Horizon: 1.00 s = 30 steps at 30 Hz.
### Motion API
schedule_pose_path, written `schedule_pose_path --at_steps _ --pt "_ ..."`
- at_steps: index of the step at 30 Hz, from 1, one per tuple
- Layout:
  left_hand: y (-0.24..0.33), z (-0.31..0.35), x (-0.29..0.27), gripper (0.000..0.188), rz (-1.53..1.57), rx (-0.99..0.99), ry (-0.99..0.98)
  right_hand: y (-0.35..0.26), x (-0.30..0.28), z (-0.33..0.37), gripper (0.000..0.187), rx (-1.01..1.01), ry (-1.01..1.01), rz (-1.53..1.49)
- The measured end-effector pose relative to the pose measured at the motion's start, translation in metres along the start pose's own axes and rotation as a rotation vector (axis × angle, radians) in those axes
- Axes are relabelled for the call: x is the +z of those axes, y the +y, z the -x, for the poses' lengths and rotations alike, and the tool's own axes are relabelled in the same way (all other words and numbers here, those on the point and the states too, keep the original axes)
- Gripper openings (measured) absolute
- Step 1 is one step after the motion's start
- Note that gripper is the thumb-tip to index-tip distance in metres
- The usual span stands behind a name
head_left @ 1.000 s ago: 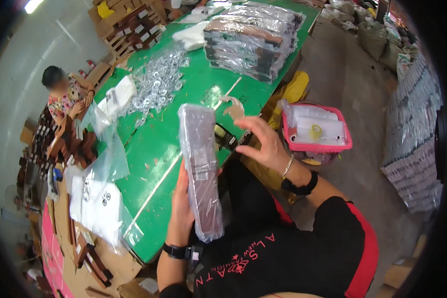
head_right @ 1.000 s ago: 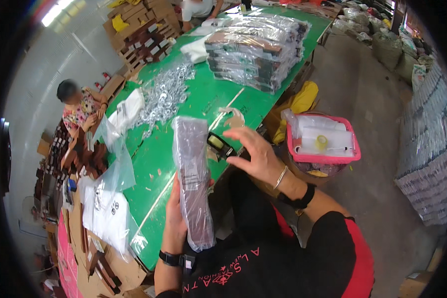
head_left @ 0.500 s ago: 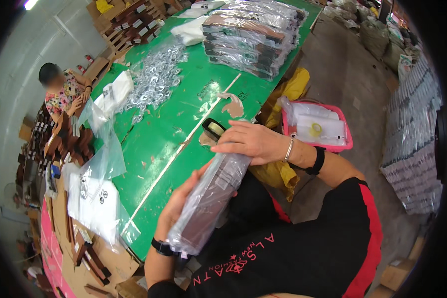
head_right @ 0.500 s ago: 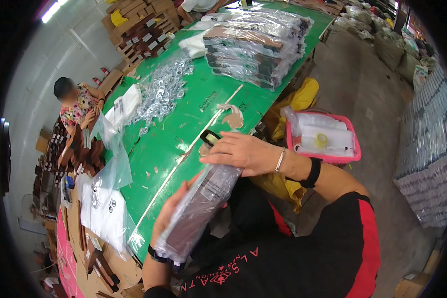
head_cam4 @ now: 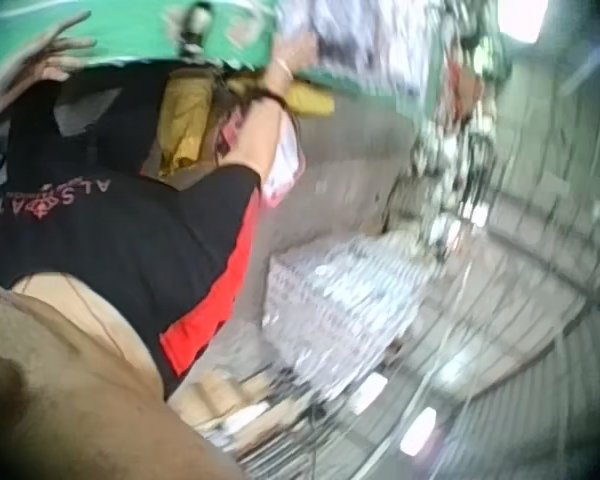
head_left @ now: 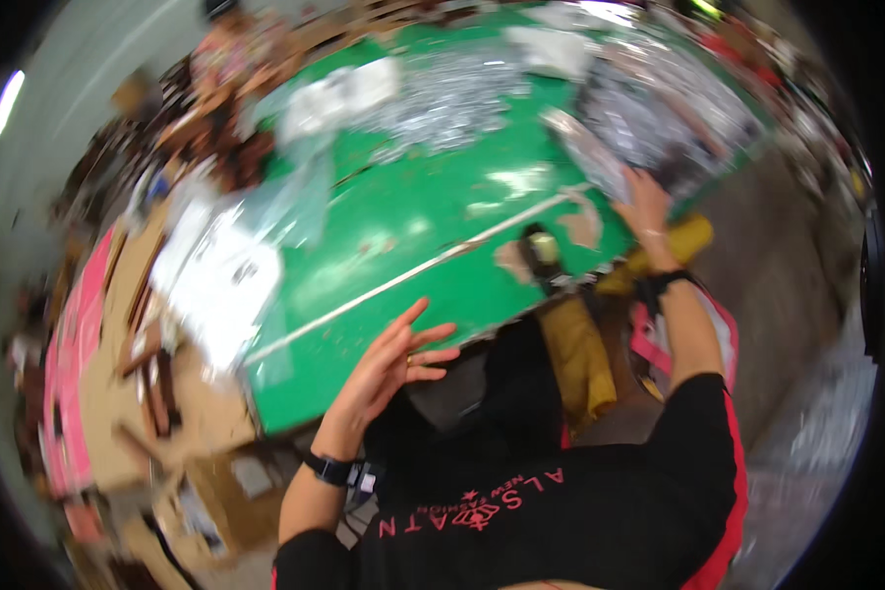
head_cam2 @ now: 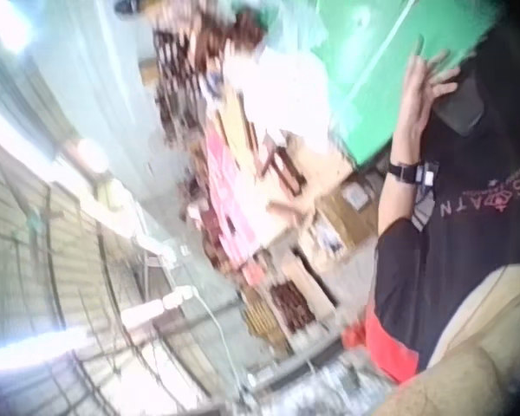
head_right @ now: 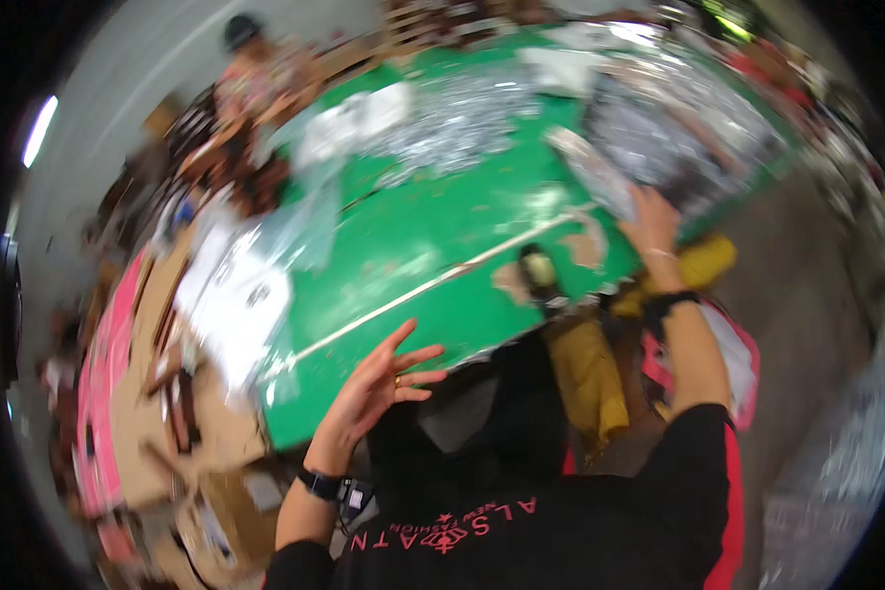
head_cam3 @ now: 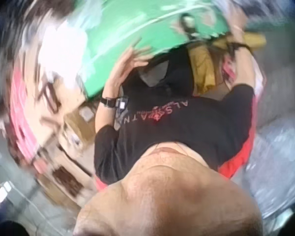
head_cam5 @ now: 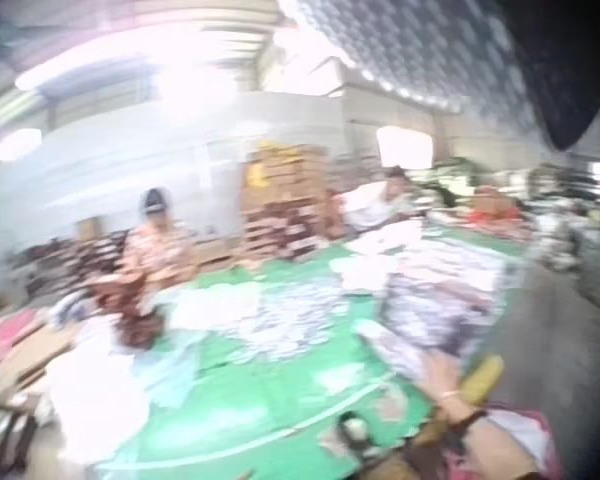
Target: Packaging wooden furniture legs into individual plastic bags.
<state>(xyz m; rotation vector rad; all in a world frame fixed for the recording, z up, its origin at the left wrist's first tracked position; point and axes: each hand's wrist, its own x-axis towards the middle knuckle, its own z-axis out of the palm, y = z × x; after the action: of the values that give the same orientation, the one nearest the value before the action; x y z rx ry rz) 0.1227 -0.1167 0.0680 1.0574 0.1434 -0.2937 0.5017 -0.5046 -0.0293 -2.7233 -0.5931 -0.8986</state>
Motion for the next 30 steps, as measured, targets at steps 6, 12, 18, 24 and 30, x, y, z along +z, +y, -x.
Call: schedule_pose_path --at_steps 6,12,18,24,30 --pt "-0.002 0.116 -0.066 0.056 -0.513 0.104 0.573 0.078 0.048 0.005 0.068 -0.01 -0.181 0.149" --pt "0.073 0.347 -0.095 0.028 -0.803 0.333 1.553 -0.006 -0.024 -0.035 0.04 0.083 0.01 -0.665" --pt "0.028 0.457 -0.181 0.072 -1.1 -1.005 1.397 -0.173 -0.09 -0.024 0.031 0.036 -0.078 -1.007" --pt "-0.018 0.469 -0.236 0.06 -1.253 -1.004 1.564 -0.321 -0.123 -0.009 0.022 -0.118 -0.347 -1.125" --pt "0.019 0.508 -0.192 0.017 -1.236 -0.533 1.711 -0.368 -0.12 0.016 0.019 -0.292 -0.53 -1.147"
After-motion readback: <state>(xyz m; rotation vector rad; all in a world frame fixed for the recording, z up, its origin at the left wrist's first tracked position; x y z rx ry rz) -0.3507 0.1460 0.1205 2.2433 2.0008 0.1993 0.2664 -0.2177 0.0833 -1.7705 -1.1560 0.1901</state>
